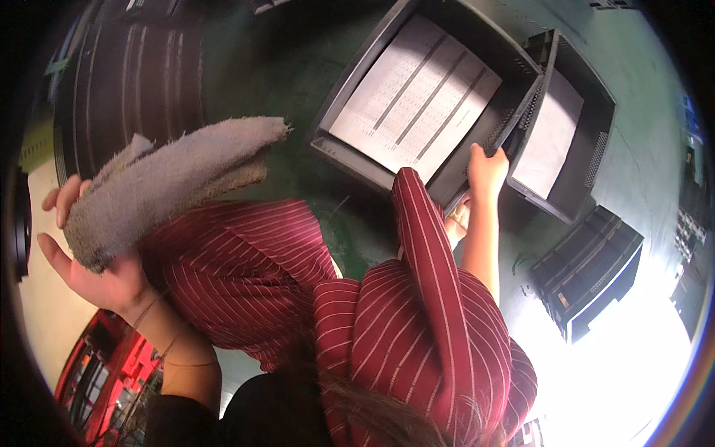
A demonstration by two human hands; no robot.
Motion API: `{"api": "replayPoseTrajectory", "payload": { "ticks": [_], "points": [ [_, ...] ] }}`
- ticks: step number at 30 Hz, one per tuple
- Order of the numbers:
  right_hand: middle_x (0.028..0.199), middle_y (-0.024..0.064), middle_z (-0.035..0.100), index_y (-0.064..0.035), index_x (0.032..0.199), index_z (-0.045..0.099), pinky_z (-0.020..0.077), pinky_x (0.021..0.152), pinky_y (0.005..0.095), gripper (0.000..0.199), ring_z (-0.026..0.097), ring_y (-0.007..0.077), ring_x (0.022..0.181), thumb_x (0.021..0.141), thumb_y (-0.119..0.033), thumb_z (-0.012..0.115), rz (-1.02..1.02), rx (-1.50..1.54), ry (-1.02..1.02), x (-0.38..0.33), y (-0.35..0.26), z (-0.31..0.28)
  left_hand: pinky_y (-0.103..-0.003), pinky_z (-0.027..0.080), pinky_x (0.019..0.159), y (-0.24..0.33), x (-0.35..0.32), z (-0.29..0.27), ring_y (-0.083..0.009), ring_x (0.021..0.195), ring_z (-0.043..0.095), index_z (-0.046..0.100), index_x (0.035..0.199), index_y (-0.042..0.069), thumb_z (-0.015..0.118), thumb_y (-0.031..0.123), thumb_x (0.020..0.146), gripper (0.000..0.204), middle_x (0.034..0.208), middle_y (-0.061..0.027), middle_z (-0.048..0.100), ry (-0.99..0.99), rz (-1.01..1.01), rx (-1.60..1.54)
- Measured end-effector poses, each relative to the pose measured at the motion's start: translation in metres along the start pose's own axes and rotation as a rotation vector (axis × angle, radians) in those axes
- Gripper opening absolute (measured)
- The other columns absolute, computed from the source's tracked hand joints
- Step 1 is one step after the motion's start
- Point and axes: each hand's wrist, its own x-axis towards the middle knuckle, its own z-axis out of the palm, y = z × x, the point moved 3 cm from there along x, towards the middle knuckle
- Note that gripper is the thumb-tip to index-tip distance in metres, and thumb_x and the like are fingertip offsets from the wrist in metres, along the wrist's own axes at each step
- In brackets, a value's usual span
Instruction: The person wipes the interior of black plastic crates using a cloth. They handle the crates one at a time, wiping the bottom and sides, then placing them into a stack. Another person is visible in the background performing a similar task.
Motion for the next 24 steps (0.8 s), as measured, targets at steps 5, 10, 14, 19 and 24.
{"api": "replayPoseTrajectory", "payload": {
  "ticks": [5,10,14,19,24],
  "points": [
    [0.084,0.0119,0.058,0.0036,0.093,0.053,0.0442,0.066,0.0318,0.029,0.055,0.0202,0.074,0.074,-0.016,0.060,0.099,0.236,-0.120,0.015,-0.012,-0.014,-0.033,0.028,0.089,0.007,0.000,0.002,-0.0161,0.082,0.039,0.037,0.090,0.010,0.046,0.012,0.073,0.020,0.080,-0.0016,0.038,0.051,-0.056,0.013],
    [0.077,0.0095,0.056,0.0028,0.087,0.052,0.0454,0.059,0.0312,0.021,0.056,0.0192,0.068,0.073,-0.011,0.058,0.257,0.494,-0.217,0.019,-0.044,-0.024,-0.033,0.028,0.089,0.012,-0.006,0.001,-0.0150,0.082,0.039,0.037,0.087,0.011,0.045,0.009,0.071,0.017,0.080,-0.0015,0.038,0.034,-0.017,0.004],
    [0.081,0.0113,0.057,0.0039,0.090,0.051,0.0446,0.065,0.0307,0.024,0.055,0.0187,0.070,0.072,-0.010,0.057,0.192,0.654,-0.139,0.007,-0.050,-0.011,-0.034,0.027,0.092,0.008,-0.005,0.007,-0.0153,0.082,0.039,0.037,0.088,0.011,0.045,0.011,0.075,0.015,0.079,-0.0013,0.038,0.032,-0.014,-0.053],
    [0.093,0.0129,0.056,0.0055,0.099,0.050,0.0396,0.078,0.0324,0.029,0.051,0.0205,0.082,0.078,-0.013,0.057,-0.457,0.332,0.469,-0.023,-0.079,-0.018,-0.038,0.027,0.092,0.004,-0.002,0.005,-0.0187,0.086,0.039,0.040,0.093,0.011,0.046,0.021,0.083,0.016,0.082,-0.0016,0.038,-0.017,0.006,0.075],
    [0.085,0.0144,0.058,0.0048,0.093,0.054,0.0434,0.066,0.0294,0.023,0.053,0.0181,0.073,0.080,-0.013,0.059,-0.618,0.221,0.701,-0.040,-0.099,-0.069,-0.039,0.032,0.086,0.006,0.001,-0.003,-0.0204,0.084,0.041,0.042,0.093,0.011,0.044,0.026,0.086,0.017,0.081,-0.0020,0.040,0.046,0.056,0.105]
  ]
}}
